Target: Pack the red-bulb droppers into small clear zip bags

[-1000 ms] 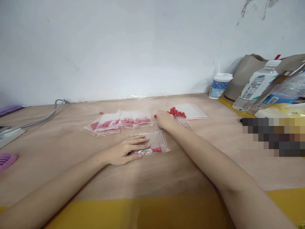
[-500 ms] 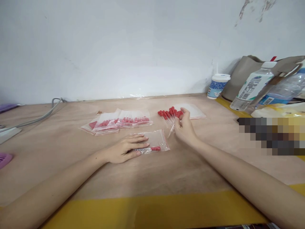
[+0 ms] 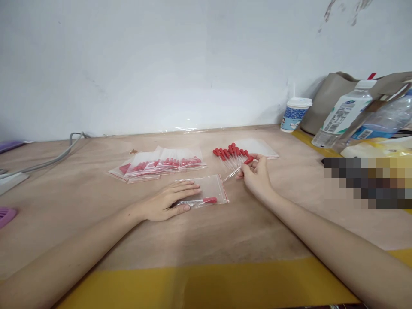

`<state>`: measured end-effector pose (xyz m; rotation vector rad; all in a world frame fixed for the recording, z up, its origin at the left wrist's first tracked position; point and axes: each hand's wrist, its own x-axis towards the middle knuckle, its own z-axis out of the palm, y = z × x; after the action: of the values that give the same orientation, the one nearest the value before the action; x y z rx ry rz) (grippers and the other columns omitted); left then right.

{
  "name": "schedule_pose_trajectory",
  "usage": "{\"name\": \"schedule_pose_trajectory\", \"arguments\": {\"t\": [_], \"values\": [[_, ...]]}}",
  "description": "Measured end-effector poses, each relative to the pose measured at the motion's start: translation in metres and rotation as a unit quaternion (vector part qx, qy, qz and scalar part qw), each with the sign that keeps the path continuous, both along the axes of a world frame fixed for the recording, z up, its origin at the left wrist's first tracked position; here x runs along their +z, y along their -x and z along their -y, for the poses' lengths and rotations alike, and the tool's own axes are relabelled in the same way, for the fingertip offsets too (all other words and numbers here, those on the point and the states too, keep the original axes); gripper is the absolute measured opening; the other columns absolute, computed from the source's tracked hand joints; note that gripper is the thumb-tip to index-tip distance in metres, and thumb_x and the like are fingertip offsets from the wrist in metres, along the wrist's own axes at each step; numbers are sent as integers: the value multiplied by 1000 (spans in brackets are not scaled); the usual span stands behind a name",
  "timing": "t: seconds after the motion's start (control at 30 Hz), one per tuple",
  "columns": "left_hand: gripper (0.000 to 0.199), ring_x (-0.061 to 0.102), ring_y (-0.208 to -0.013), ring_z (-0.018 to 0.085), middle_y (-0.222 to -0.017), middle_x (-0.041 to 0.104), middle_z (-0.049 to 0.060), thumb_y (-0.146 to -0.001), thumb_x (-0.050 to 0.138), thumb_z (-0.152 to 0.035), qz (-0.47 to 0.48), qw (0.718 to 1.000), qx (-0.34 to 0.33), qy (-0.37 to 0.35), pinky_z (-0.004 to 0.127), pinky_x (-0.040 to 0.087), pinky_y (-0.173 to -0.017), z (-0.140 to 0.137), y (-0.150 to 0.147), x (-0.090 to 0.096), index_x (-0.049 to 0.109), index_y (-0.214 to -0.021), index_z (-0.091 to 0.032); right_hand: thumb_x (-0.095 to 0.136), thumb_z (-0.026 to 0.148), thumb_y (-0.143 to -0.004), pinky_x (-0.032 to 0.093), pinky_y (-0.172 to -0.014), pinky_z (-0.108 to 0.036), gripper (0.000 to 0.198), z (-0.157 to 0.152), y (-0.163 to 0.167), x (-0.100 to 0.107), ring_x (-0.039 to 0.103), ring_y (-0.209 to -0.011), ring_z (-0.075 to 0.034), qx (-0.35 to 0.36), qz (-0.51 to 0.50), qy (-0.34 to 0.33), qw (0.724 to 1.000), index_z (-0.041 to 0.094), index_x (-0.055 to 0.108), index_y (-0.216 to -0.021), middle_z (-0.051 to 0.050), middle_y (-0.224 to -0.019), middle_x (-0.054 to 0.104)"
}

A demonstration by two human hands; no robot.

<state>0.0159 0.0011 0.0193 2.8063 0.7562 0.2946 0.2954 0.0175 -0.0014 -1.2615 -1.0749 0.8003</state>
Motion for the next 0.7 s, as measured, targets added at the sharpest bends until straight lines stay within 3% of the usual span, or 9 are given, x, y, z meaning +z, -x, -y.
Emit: {"name": "schedule_pose_trajectory", "arguments": {"t": [0.2,0.4,0.53,0.6,0.7], "values": [[46,32,-133,22,-141,41,4,-92,42,-40,-5,1000,3,5,42,28,-109,1,0,1,39,-136,-25,55,25,-71,57,-59,-34,38,1,-1,-2,53,-52,-11,7,11,19,1000,26,30,-100,2,-78,48],[50,31,-133,23,-145,33,5,-92,41,-41,-2,1000,10,4,42,27,-108,1,1,1,33,-139,-26,59,30,-73,55,-69,-34,27,14,11,-5,61,-63,-13,127,-71,74,987,23,38,-89,1,-77,57],[52,30,-133,24,-147,28,5,-92,41,-42,-9,1000,14,-3,43,28,-108,1,2,-1,29,-141,-27,64,36,-70,51,-71,-33,27,14,-1,0,61,-74,-15,252,69,87,961,19,50,-86,-3,-82,63],[52,30,-133,24,-147,29,6,-92,40,-42,-14,1000,16,-3,43,28,-108,1,2,0,29,-141,-27,65,38,-70,49,-73,-33,25,14,-8,4,59,-78,-16,302,177,63,935,18,57,-82,-5,-89,64],[53,31,-133,24,-147,30,7,-92,40,-43,-20,1000,19,0,43,28,-108,2,2,1,29,-141,-26,66,36,-69,46,-77,-34,19,13,-12,8,57,-86,-18,320,302,1,898,19,65,-77,-7,-100,63]]}}
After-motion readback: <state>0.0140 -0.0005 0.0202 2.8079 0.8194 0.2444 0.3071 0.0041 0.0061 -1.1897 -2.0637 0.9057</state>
